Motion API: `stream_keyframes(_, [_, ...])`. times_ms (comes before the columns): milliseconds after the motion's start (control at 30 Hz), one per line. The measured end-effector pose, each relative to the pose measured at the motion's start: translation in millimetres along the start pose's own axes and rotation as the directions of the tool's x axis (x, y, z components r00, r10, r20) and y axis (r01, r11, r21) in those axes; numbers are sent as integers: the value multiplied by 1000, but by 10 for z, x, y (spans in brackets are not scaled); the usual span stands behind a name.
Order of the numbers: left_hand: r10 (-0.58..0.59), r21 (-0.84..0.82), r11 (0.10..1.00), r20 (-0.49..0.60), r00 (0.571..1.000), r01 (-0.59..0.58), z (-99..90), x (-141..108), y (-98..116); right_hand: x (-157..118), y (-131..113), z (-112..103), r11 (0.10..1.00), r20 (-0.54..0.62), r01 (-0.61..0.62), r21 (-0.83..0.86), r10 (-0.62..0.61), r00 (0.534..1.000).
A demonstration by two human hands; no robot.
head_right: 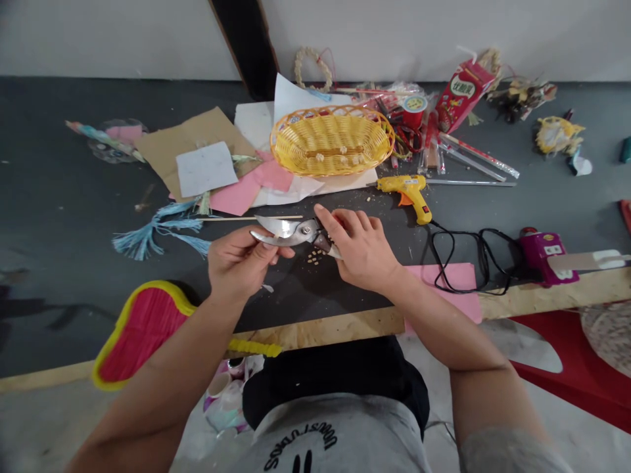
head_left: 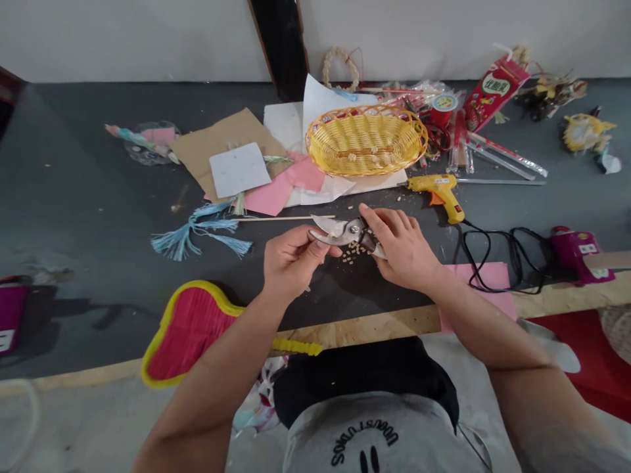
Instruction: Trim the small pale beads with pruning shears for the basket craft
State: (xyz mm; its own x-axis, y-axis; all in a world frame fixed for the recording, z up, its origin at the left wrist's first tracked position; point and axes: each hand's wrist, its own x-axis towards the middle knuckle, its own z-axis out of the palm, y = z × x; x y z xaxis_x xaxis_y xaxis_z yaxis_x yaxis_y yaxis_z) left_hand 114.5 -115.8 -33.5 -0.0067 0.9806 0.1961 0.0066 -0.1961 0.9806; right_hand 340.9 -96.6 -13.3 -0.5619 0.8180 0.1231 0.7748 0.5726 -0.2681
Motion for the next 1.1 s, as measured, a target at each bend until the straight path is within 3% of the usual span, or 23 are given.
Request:
stream_keyframes(500, [-11,-31,999,-9,1000,11,54,-24,34,-7,-32,51,997,6,-12,78,11,1000])
stream_keyframes(767, [34,13,999,-18,999,-34,82,50,177,31,2,79,998,-42,-31,59,34,999])
stream_keyframes(933, [51,103,994,-25,998,-48,78,46,192,14,-7,42,999,18,-30,31,29,999])
stream_keyframes(1100, [26,74,997,-22,999,-25,69,23,146,3,-11,-2,1000,40,-2,-12,3,999])
